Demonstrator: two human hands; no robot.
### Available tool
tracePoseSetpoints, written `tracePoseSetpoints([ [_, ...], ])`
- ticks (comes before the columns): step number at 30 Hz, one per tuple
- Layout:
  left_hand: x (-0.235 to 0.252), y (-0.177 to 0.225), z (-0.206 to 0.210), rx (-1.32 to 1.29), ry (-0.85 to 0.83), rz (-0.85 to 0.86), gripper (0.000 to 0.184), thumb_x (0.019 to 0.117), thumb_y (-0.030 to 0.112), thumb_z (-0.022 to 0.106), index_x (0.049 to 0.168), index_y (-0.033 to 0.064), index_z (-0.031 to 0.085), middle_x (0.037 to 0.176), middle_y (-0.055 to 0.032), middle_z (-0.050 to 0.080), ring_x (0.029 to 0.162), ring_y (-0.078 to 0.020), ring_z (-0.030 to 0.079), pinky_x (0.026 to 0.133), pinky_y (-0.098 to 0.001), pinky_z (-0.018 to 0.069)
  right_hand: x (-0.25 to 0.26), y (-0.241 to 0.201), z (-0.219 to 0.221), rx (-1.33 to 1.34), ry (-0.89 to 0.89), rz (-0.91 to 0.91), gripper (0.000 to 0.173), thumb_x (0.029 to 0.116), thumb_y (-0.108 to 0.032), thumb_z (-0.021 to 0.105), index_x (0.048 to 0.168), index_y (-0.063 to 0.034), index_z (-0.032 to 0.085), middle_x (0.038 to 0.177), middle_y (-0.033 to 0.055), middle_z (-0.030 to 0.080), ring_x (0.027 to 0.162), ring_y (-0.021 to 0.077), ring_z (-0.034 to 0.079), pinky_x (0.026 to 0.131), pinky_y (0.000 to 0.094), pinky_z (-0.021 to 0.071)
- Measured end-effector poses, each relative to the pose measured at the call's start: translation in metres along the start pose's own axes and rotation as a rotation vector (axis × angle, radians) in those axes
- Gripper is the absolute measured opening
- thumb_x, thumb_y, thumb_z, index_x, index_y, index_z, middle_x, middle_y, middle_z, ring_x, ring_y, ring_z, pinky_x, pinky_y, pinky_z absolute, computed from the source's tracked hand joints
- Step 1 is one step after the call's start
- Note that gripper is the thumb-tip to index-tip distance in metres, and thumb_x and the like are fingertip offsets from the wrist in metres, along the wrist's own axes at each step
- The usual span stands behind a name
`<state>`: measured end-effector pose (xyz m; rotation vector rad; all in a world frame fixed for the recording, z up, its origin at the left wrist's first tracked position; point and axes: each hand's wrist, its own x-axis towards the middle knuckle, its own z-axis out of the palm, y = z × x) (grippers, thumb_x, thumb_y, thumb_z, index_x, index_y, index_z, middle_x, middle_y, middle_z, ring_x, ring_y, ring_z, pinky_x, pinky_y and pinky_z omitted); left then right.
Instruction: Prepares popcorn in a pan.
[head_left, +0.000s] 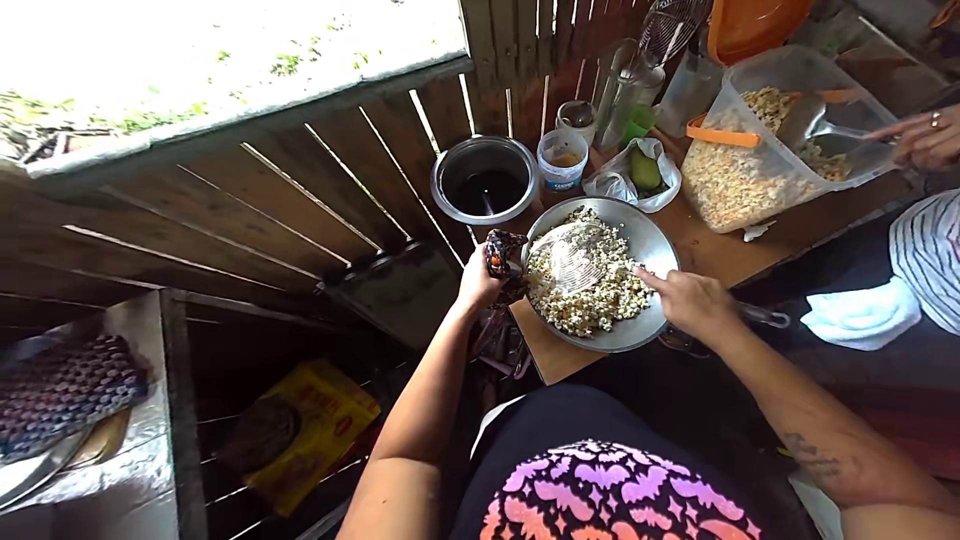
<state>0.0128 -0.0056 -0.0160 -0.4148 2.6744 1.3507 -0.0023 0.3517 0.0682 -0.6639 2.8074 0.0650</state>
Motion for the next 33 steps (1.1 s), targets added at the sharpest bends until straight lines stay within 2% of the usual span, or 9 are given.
tracePoseSetpoints([
  [4,0.006,-0.006,0.002,0.013,0.003,0.009,0.074,0.0814,0.000,0.079,0.146,0.0008,0.044,0.135,-0.0280,0.058,0.125,-0.0426,0.058,0.104,-0.0630,0.0464,0.001,0.026,0.026,-0.016,0.066,-0.076,0.062,0.0995,-0.003,0.045,0.151,-0.0359,0.053,0.095,0.0233,0.070,0.088,0.0429,0.069,0.076,0.0588,0.0515],
  [9,0.003,-0.005,0.004,-0.006,0.041,0.009,0.077,0.0792,-0.001,0.079,0.147,0.0025,0.043,0.134,-0.0285,0.059,0.123,-0.0441,0.059,0.101,-0.0642,0.0478,-0.017,0.075,0.012,-0.063,0.053,0.011,0.058,0.1017,-0.004,0.047,0.150,-0.0334,0.055,0.100,0.0274,0.069,0.093,0.0483,0.068,0.079,0.0640,0.0508],
  [11,0.006,-0.002,0.003,0.002,0.035,-0.002,0.078,0.0794,-0.001,0.080,0.148,0.0020,0.043,0.136,-0.0283,0.058,0.125,-0.0428,0.058,0.103,-0.0626,0.0473,-0.019,0.086,0.006,-0.075,0.104,0.004,0.056,0.1028,-0.006,0.046,0.151,-0.0345,0.054,0.096,0.0260,0.069,0.089,0.0474,0.069,0.078,0.0636,0.0509],
  [13,0.011,0.004,0.001,0.018,0.004,-0.028,0.077,0.0804,-0.001,0.079,0.148,0.0003,0.042,0.137,-0.0279,0.057,0.128,-0.0407,0.056,0.107,-0.0602,0.0446,-0.017,0.085,0.006,-0.027,0.205,-0.077,0.051,0.1028,-0.009,0.048,0.147,-0.0322,0.060,0.088,0.0239,0.069,0.081,0.0456,0.069,0.071,0.0622,0.0508],
  [16,0.010,0.004,-0.002,-0.001,-0.020,-0.022,0.078,0.0796,-0.003,0.079,0.148,-0.0005,0.041,0.136,-0.0274,0.058,0.129,-0.0392,0.057,0.108,-0.0587,0.0451,-0.012,0.066,0.014,0.105,0.288,-0.259,0.043,0.1009,-0.012,0.051,0.137,-0.0246,0.069,0.083,0.0225,0.068,0.075,0.0442,0.068,0.063,0.0609,0.0504],
  [21,0.010,0.010,-0.011,-0.001,-0.087,-0.035,0.077,0.0797,-0.008,0.077,0.148,-0.0009,0.041,0.135,-0.0281,0.059,0.127,-0.0404,0.058,0.107,-0.0591,0.0458,0.001,0.052,0.034,0.097,0.211,-0.393,0.047,0.0989,-0.011,0.051,0.137,-0.0310,0.069,0.082,0.0201,0.067,0.075,0.0418,0.068,0.064,0.0581,0.0506],
  [24,0.011,0.011,-0.011,0.022,-0.079,-0.032,0.077,0.0795,-0.008,0.077,0.147,0.0000,0.042,0.135,-0.0277,0.059,0.126,-0.0400,0.058,0.106,-0.0589,0.0461,0.013,0.080,0.041,0.063,0.223,-0.386,0.051,0.0953,-0.006,0.053,0.136,-0.0322,0.069,0.085,0.0208,0.070,0.079,0.0437,0.069,0.064,0.0601,0.0505],
  [28,0.010,0.005,-0.009,0.032,-0.058,-0.008,0.075,0.0782,-0.007,0.078,0.145,-0.0010,0.044,0.133,-0.0279,0.060,0.125,-0.0402,0.059,0.106,-0.0603,0.0464,0.011,0.132,0.026,-0.008,0.178,-0.263,0.046,0.0996,-0.007,0.055,0.138,-0.0294,0.068,0.094,0.0241,0.071,0.087,0.0482,0.070,0.070,0.0675,0.0511],
  [33,0.010,0.003,-0.009,0.020,-0.059,-0.009,0.077,0.0798,-0.005,0.078,0.148,-0.0010,0.041,0.136,-0.0281,0.058,0.128,-0.0394,0.058,0.107,-0.0582,0.0457,0.009,0.128,-0.002,0.016,0.241,-0.231,0.042,0.0995,-0.010,0.055,0.135,-0.0261,0.071,0.088,0.0225,0.070,0.082,0.0459,0.069,0.068,0.0658,0.0492],
])
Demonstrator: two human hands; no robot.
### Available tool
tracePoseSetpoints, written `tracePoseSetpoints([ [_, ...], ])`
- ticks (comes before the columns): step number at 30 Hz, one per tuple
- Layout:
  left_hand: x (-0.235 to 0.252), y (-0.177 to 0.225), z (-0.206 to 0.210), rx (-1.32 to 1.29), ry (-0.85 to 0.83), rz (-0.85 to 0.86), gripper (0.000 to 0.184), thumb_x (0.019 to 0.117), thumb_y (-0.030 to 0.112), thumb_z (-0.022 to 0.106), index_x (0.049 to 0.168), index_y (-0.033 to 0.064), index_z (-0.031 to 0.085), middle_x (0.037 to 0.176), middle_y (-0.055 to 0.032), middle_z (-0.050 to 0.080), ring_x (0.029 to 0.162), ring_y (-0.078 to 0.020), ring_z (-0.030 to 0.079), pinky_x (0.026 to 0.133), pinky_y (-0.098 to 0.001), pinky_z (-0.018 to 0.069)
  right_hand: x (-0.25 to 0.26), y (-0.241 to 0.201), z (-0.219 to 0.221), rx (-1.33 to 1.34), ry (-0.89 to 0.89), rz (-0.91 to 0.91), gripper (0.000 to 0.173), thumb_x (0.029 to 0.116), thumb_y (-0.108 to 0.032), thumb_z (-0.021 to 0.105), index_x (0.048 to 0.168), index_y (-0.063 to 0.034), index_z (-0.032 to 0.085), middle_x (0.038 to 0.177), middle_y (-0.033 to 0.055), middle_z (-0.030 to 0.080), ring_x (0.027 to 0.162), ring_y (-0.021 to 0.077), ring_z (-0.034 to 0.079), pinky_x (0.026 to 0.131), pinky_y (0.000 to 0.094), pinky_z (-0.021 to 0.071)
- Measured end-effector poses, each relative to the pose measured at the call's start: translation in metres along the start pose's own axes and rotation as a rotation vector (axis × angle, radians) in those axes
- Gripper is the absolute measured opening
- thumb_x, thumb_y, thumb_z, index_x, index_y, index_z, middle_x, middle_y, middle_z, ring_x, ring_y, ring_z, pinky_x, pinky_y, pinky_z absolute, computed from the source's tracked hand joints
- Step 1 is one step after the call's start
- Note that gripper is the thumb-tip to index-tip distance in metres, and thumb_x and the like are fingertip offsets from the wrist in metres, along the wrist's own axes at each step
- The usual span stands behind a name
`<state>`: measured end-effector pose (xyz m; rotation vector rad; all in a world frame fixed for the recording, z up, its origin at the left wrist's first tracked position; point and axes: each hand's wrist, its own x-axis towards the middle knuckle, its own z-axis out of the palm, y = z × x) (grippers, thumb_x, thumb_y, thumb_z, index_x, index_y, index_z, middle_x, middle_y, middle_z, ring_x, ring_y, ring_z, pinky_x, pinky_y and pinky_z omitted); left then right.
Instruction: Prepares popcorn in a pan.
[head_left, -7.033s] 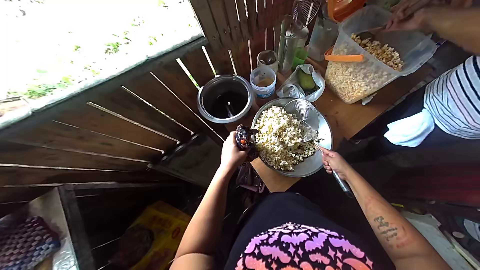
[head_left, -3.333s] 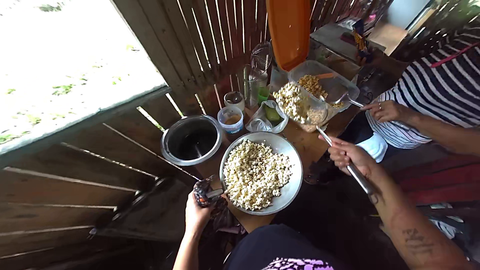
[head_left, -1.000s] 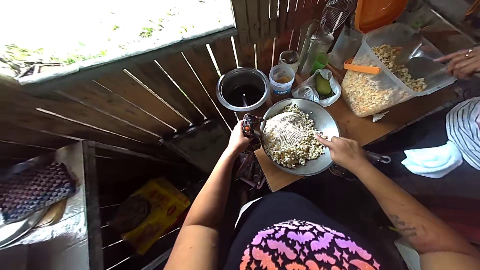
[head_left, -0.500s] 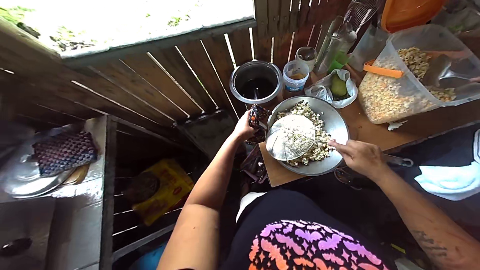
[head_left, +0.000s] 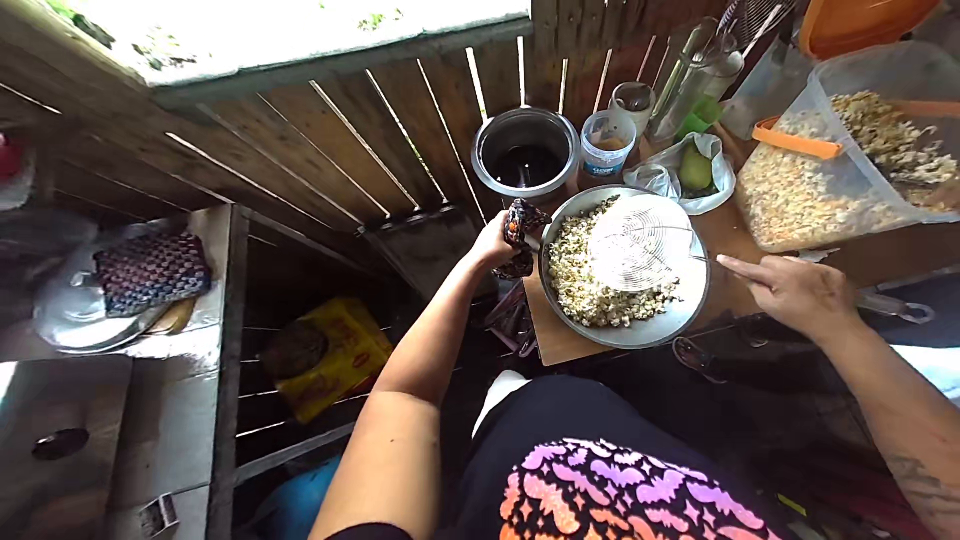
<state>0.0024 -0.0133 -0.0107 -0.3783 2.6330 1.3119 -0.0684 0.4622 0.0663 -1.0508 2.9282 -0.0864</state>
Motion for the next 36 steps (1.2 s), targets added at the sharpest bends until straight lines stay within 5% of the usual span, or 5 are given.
tracePoseSetpoints([
  [7,0.002,0.004,-0.001,0.014,-0.011,-0.018,0.075,0.0809,-0.004,0.078,0.147,-0.0005,0.043,0.133,-0.0290,0.059,0.126,-0.0410,0.059,0.106,-0.0595,0.0459,0.030,-0.057,0.033,0.059,-0.157,-0.059,0.046,0.1009,-0.009,0.053,0.138,-0.0336,0.068,0.092,0.0205,0.072,0.091,0.0435,0.069,0.074,0.0622,0.0507],
  [15,0.002,0.002,0.003,-0.019,0.017,-0.028,0.074,0.0802,-0.005,0.078,0.146,0.0010,0.044,0.134,-0.0273,0.059,0.126,-0.0392,0.059,0.106,-0.0588,0.0456,0.007,0.016,-0.002,-0.027,-0.145,0.140,0.041,0.1001,-0.010,0.059,0.136,-0.0275,0.069,0.103,0.0235,0.072,0.099,0.0478,0.069,0.079,0.0703,0.0487],
  [23,0.000,0.004,0.005,0.001,0.037,-0.018,0.077,0.0798,-0.005,0.078,0.147,0.0002,0.042,0.136,-0.0268,0.058,0.128,-0.0385,0.058,0.107,-0.0580,0.0453,0.052,-0.073,0.023,0.019,-0.160,0.058,0.053,0.0969,-0.005,0.059,0.142,-0.0322,0.064,0.093,0.0191,0.069,0.091,0.0412,0.068,0.075,0.0580,0.0517],
  [29,0.001,-0.010,0.009,-0.037,0.057,-0.026,0.077,0.0790,-0.003,0.079,0.147,0.0000,0.043,0.135,-0.0271,0.059,0.127,-0.0386,0.058,0.107,-0.0591,0.0459,0.022,-0.026,0.012,-0.037,-0.165,0.186,0.049,0.0997,-0.010,0.057,0.142,-0.0334,0.064,0.100,0.0195,0.071,0.098,0.0431,0.068,0.077,0.0627,0.0502],
  [36,0.001,-0.017,0.008,0.019,0.040,-0.075,0.083,0.0817,0.004,0.081,0.153,0.0055,0.038,0.135,-0.0279,0.059,0.125,-0.0402,0.060,0.105,-0.0611,0.0474,-0.001,-0.056,0.024,0.208,-0.133,-0.099,0.049,0.0943,-0.004,0.056,0.133,-0.0306,0.072,0.096,0.0199,0.073,0.095,0.0419,0.070,0.083,0.0607,0.0531],
])
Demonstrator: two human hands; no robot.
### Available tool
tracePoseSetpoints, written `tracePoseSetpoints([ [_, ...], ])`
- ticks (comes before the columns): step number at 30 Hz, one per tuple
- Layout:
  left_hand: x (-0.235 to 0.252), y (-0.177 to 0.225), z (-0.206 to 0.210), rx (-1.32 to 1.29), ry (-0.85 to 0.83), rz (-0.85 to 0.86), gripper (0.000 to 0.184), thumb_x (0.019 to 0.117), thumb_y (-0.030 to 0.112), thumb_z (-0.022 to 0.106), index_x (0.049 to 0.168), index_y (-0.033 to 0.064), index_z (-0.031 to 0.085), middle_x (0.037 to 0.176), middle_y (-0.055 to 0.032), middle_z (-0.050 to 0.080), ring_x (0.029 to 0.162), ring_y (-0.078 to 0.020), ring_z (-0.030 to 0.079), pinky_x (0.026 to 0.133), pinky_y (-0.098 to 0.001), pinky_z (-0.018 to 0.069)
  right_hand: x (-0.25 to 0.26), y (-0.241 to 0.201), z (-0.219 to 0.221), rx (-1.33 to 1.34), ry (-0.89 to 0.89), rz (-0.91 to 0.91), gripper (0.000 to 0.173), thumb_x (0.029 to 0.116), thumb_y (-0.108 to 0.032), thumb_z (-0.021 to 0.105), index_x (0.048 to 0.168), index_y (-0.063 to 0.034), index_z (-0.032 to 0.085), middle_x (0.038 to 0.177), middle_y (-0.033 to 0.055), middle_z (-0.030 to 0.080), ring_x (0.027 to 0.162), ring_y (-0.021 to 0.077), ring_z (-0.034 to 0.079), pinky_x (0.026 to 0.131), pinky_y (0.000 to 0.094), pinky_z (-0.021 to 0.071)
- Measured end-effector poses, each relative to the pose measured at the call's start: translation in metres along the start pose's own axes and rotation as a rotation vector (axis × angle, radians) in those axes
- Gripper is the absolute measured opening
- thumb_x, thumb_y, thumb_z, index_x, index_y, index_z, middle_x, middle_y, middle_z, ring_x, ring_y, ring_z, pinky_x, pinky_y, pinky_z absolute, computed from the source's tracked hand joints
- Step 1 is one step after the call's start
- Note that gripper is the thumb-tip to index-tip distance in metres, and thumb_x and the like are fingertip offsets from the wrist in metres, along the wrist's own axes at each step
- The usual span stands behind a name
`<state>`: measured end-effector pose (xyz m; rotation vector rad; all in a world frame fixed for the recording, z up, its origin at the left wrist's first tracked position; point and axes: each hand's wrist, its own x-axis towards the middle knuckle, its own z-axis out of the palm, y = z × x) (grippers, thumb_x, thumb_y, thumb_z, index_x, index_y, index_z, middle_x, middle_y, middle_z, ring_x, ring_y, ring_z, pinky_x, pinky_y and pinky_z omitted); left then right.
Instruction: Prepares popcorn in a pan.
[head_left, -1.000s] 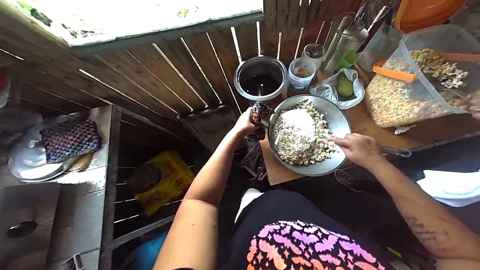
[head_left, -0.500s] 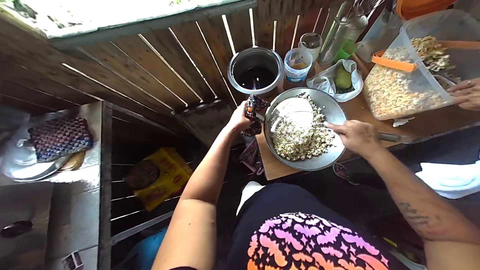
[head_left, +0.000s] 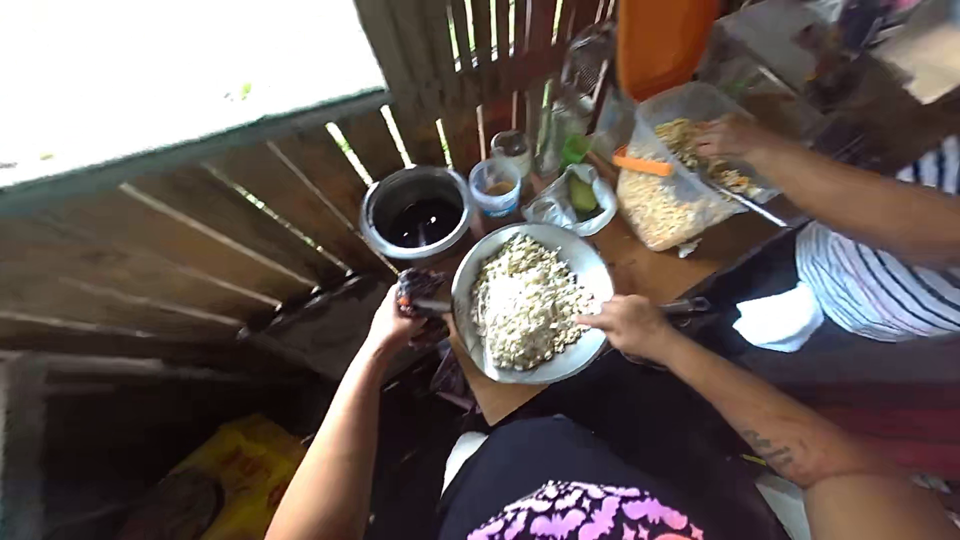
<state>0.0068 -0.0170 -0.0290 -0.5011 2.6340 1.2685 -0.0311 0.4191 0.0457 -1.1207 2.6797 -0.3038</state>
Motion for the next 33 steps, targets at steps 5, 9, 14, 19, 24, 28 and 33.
tracePoseSetpoints([
  [5,-0.002,0.004,-0.001,-0.006,-0.003,-0.038,0.081,0.0801,-0.003,0.079,0.150,0.0012,0.039,0.138,-0.0280,0.057,0.129,-0.0374,0.058,0.109,-0.0560,0.0458,0.003,0.022,-0.014,-0.080,-0.072,0.063,0.050,0.0968,-0.003,0.054,0.136,-0.0302,0.069,0.097,0.0207,0.072,0.098,0.0428,0.068,0.085,0.0600,0.0510],
  [9,-0.001,0.003,-0.001,-0.009,0.012,-0.038,0.082,0.0798,-0.003,0.079,0.151,0.0014,0.038,0.138,-0.0276,0.057,0.129,-0.0370,0.058,0.109,-0.0565,0.0457,0.006,0.031,-0.034,-0.107,-0.101,0.090,0.048,0.1003,-0.007,0.052,0.139,-0.0315,0.067,0.098,0.0200,0.072,0.099,0.0417,0.067,0.086,0.0580,0.0509],
  [14,-0.002,0.019,-0.004,-0.001,-0.005,-0.068,0.079,0.0826,-0.002,0.078,0.151,0.0023,0.038,0.136,-0.0283,0.058,0.127,-0.0383,0.059,0.107,-0.0577,0.0464,0.020,0.021,-0.022,-0.095,-0.159,-0.017,0.053,0.0964,-0.001,0.055,0.138,-0.0310,0.067,0.100,0.0213,0.072,0.101,0.0424,0.067,0.089,0.0586,0.0502],
  [19,-0.009,0.011,-0.001,-0.014,0.055,-0.042,0.078,0.0842,0.001,0.080,0.151,0.0052,0.040,0.133,-0.0275,0.060,0.122,-0.0418,0.061,0.102,-0.0637,0.0475,0.009,0.066,-0.023,-0.110,0.022,-0.010,0.046,0.0905,0.001,0.065,0.125,-0.0273,0.076,0.089,0.0149,0.072,0.090,0.0400,0.069,0.075,0.0607,0.0538],
  [24,-0.004,-0.015,0.005,-0.129,0.063,0.033,0.082,0.0808,0.002,0.082,0.151,0.0085,0.041,0.136,-0.0228,0.061,0.125,-0.0372,0.060,0.104,-0.0606,0.0486,-0.011,0.098,-0.036,0.102,0.012,0.283,0.033,0.1022,-0.013,0.062,0.131,-0.0254,0.073,0.117,0.0161,0.074,0.110,0.0418,0.068,0.091,0.0692,0.0497],
  [28,-0.003,-0.019,0.003,-0.156,0.039,0.035,0.081,0.0813,0.004,0.082,0.150,0.0070,0.040,0.135,-0.0217,0.061,0.123,-0.0344,0.062,0.103,-0.0575,0.0504,-0.002,0.071,-0.011,0.300,0.130,0.371,0.033,0.1074,-0.014,0.053,0.137,-0.0099,0.067,0.131,0.0209,0.068,0.121,0.0424,0.065,0.104,0.0651,0.0465],
  [33,0.002,-0.017,-0.001,-0.153,-0.007,0.049,0.082,0.0816,-0.001,0.080,0.151,0.0058,0.038,0.138,-0.0211,0.060,0.125,-0.0317,0.061,0.105,-0.0533,0.0499,0.045,-0.017,-0.004,0.121,0.008,0.665,0.041,0.1113,-0.013,0.040,0.148,-0.0131,0.057,0.128,0.0232,0.069,0.118,0.0436,0.066,0.099,0.0631,0.0490],
])
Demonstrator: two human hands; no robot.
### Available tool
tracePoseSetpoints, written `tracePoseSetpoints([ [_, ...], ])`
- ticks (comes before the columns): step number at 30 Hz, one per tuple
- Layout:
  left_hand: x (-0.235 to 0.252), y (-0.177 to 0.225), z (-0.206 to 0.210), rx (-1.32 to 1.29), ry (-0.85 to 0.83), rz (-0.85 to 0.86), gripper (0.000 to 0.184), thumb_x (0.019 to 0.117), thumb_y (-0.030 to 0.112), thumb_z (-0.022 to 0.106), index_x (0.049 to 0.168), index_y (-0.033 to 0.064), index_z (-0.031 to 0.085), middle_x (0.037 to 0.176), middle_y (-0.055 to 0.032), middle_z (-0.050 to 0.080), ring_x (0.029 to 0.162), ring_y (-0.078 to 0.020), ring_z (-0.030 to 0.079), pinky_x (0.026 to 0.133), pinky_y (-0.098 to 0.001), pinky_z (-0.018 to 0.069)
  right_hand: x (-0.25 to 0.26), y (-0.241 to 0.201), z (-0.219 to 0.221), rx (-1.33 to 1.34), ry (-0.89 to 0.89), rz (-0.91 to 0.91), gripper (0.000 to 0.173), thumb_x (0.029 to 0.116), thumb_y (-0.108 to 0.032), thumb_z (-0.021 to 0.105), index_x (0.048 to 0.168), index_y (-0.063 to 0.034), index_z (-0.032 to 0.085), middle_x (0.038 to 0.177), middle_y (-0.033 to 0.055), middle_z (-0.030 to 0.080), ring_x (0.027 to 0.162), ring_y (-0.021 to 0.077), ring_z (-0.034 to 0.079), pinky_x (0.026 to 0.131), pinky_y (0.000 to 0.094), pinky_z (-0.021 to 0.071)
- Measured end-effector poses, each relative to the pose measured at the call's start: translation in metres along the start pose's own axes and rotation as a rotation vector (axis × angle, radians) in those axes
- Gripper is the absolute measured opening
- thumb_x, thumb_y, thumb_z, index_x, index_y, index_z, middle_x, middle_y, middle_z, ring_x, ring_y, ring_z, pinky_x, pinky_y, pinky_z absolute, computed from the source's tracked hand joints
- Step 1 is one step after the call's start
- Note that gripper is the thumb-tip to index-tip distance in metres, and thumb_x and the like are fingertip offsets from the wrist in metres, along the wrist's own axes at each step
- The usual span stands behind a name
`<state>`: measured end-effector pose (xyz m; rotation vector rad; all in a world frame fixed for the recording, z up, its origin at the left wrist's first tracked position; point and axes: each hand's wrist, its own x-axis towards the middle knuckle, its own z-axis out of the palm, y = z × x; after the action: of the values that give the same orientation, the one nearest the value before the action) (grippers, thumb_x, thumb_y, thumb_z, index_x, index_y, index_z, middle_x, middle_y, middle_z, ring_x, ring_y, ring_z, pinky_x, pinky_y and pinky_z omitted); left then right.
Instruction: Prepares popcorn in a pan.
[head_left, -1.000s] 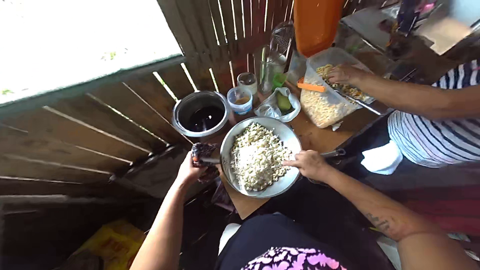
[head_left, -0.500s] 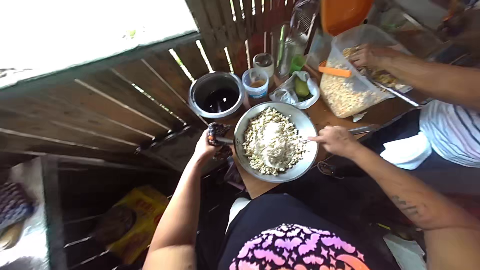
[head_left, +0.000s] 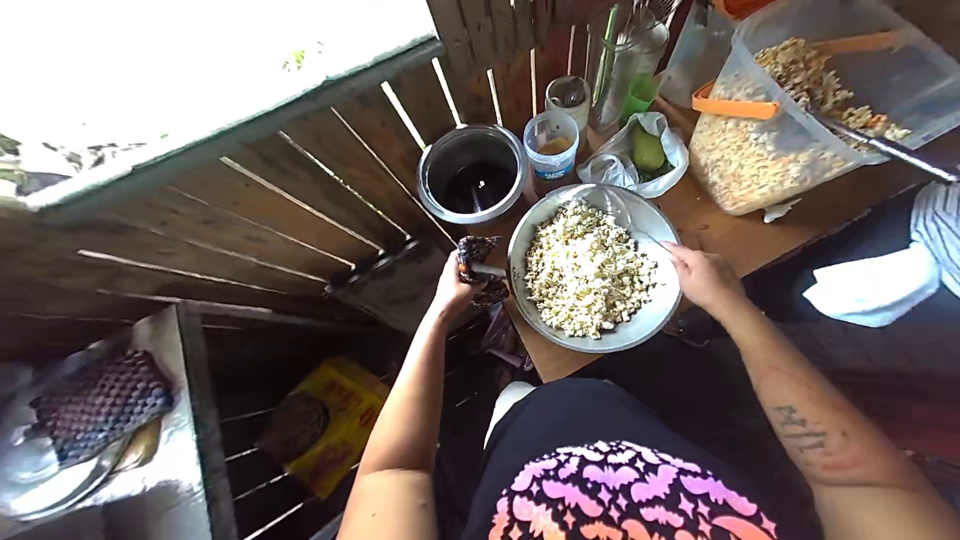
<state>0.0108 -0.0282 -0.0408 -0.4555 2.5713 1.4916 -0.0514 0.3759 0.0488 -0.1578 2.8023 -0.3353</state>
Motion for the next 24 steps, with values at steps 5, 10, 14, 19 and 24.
tracePoseSetpoints([
  [5,0.010,-0.007,-0.007,-0.001,-0.082,0.058,0.078,0.0813,0.000,0.081,0.149,0.0030,0.041,0.138,-0.0208,0.059,0.126,-0.0276,0.060,0.108,-0.0487,0.0500,-0.019,-0.042,0.040,-0.091,-0.109,0.043,0.059,0.1058,-0.005,0.041,0.161,-0.0276,0.038,0.129,0.0294,0.064,0.120,0.0477,0.062,0.100,0.0612,0.0475],
  [10,0.012,-0.006,-0.017,0.004,-0.166,0.081,0.078,0.0816,0.002,0.081,0.149,-0.0003,0.040,0.138,-0.0206,0.059,0.128,-0.0244,0.059,0.110,-0.0427,0.0481,-0.065,-0.040,0.034,-0.183,-0.078,0.023,0.053,0.1058,-0.008,0.044,0.154,-0.0300,0.050,0.121,0.0283,0.066,0.115,0.0479,0.063,0.095,0.0615,0.0497],
  [14,0.016,-0.013,-0.020,-0.009,-0.213,0.108,0.080,0.0802,0.004,0.082,0.149,-0.0005,0.040,0.137,-0.0208,0.059,0.127,-0.0248,0.060,0.110,-0.0429,0.0489,-0.088,-0.041,0.013,-0.137,0.101,0.086,0.044,0.1078,-0.012,0.044,0.146,-0.0250,0.060,0.105,0.0293,0.070,0.099,0.0488,0.068,0.085,0.0638,0.0516],
  [19,0.020,-0.018,-0.023,0.037,-0.236,0.120,0.080,0.0825,0.009,0.082,0.150,-0.0001,0.039,0.135,-0.0223,0.061,0.126,-0.0272,0.061,0.110,-0.0451,0.0478,-0.035,-0.062,0.037,-0.019,0.187,0.328,0.046,0.1098,-0.016,0.043,0.153,-0.0275,0.052,0.114,0.0284,0.069,0.102,0.0504,0.067,0.084,0.0665,0.0511],
  [24,0.022,-0.023,-0.025,0.003,-0.261,0.144,0.080,0.0819,0.008,0.081,0.150,0.0014,0.040,0.135,-0.0199,0.061,0.125,-0.0246,0.062,0.110,-0.0440,0.0489,-0.039,-0.087,0.063,-0.074,0.013,0.415,0.056,0.1065,-0.010,0.043,0.158,-0.0323,0.042,0.119,0.0263,0.067,0.109,0.0465,0.066,0.091,0.0617,0.0510],
])
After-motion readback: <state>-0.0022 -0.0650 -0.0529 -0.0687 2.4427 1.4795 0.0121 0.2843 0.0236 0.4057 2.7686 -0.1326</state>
